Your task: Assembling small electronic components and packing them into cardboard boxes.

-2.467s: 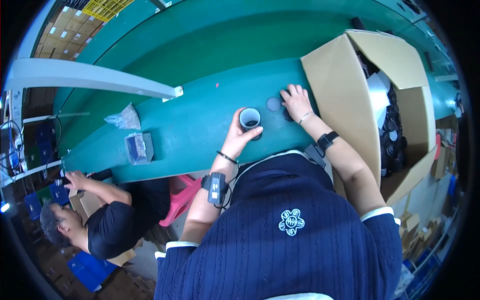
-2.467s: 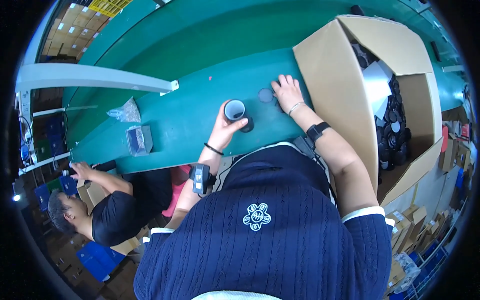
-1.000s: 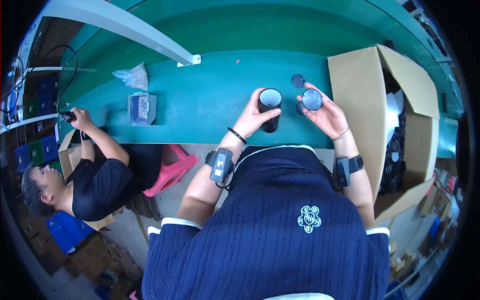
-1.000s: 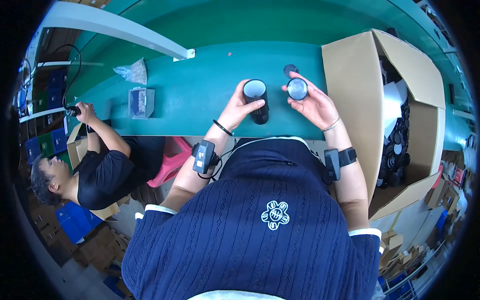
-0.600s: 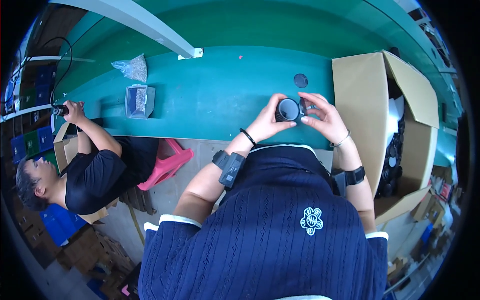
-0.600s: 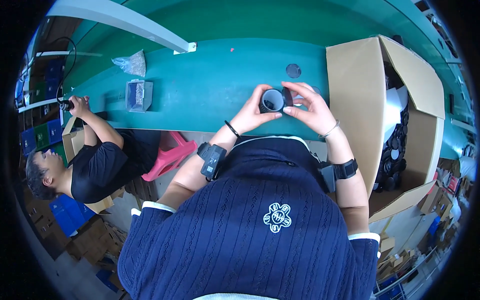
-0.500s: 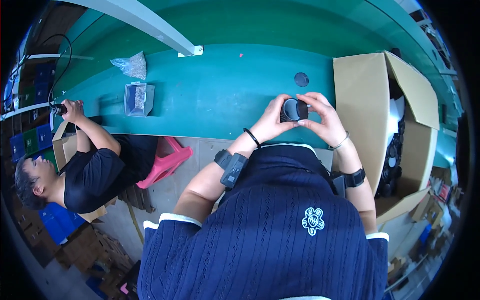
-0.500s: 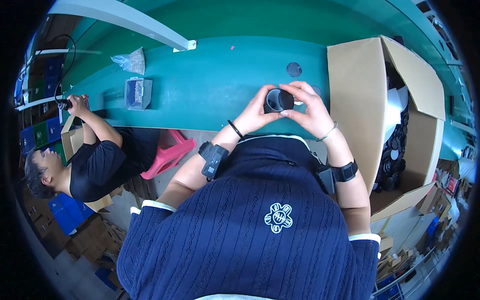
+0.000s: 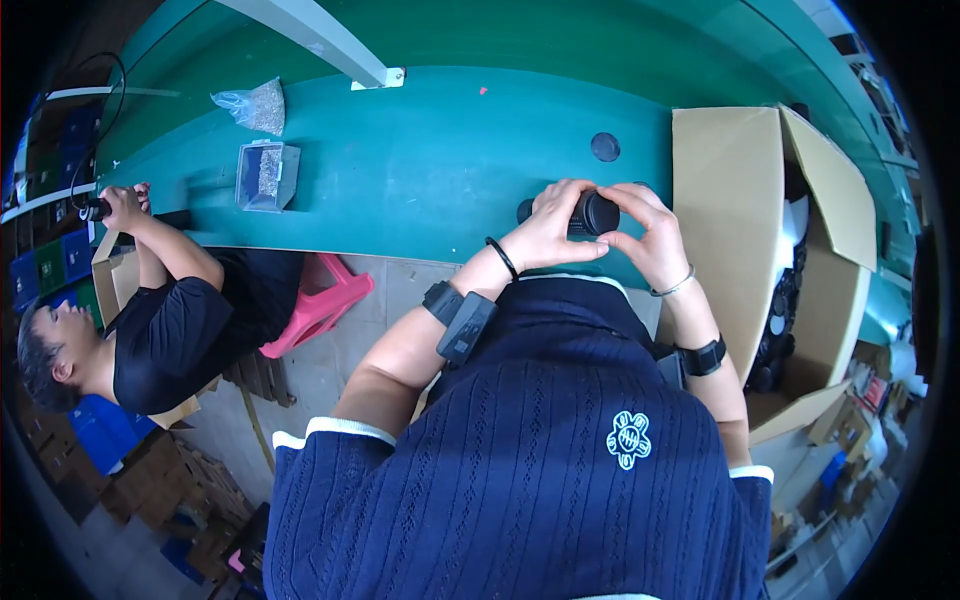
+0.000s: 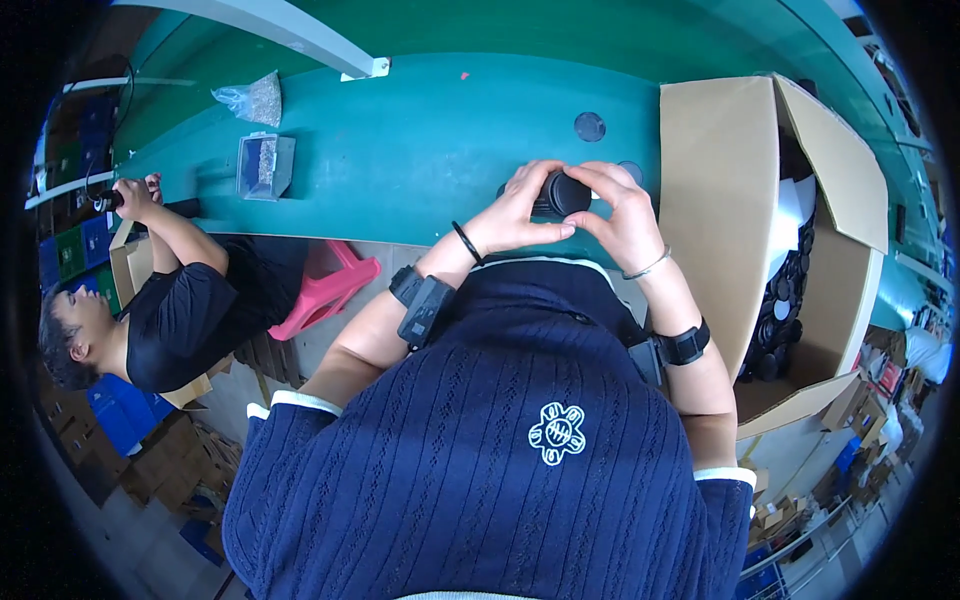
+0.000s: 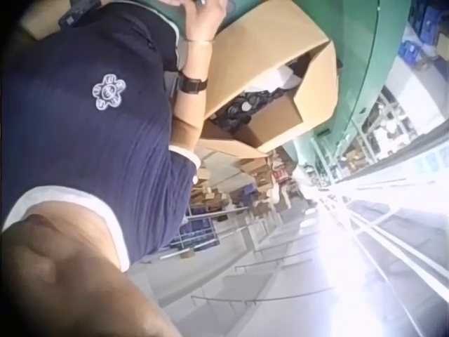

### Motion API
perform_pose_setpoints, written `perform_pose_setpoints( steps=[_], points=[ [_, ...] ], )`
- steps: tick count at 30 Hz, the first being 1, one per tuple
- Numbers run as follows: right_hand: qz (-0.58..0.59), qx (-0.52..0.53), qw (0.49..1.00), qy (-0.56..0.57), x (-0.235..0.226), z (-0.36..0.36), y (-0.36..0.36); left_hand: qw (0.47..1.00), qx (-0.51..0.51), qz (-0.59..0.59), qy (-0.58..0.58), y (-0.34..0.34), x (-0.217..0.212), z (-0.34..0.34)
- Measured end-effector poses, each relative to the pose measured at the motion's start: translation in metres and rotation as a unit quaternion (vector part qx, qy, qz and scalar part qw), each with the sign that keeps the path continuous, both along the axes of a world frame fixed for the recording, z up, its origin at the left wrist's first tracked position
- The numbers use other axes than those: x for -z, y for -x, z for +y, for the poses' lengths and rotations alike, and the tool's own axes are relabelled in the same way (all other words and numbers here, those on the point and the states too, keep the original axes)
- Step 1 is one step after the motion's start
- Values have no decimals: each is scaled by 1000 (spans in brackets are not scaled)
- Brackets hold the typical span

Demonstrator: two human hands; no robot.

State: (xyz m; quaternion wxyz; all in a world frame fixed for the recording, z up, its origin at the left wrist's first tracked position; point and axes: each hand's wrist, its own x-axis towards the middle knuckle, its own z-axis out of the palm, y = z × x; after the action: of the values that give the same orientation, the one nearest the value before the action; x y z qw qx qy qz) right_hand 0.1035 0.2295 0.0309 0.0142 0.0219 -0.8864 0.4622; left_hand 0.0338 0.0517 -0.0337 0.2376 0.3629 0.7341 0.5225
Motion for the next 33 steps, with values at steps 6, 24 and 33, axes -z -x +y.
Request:
perform_pose_setpoints(
  steps=[6, 24, 33],
  points=[
    [-5, -6, 1000, 29, 0, 1, 1, 1000, -7, -19, 17, -1, -2, 1],
    [42, -67, 995, -63, -2, 1, 6, 1000, -14, 5, 3, -1, 2, 1],
    [45, -67, 995, -66, -4, -7, 6, 1000, -19, 4, -8, -2, 4, 0]
  ],
)
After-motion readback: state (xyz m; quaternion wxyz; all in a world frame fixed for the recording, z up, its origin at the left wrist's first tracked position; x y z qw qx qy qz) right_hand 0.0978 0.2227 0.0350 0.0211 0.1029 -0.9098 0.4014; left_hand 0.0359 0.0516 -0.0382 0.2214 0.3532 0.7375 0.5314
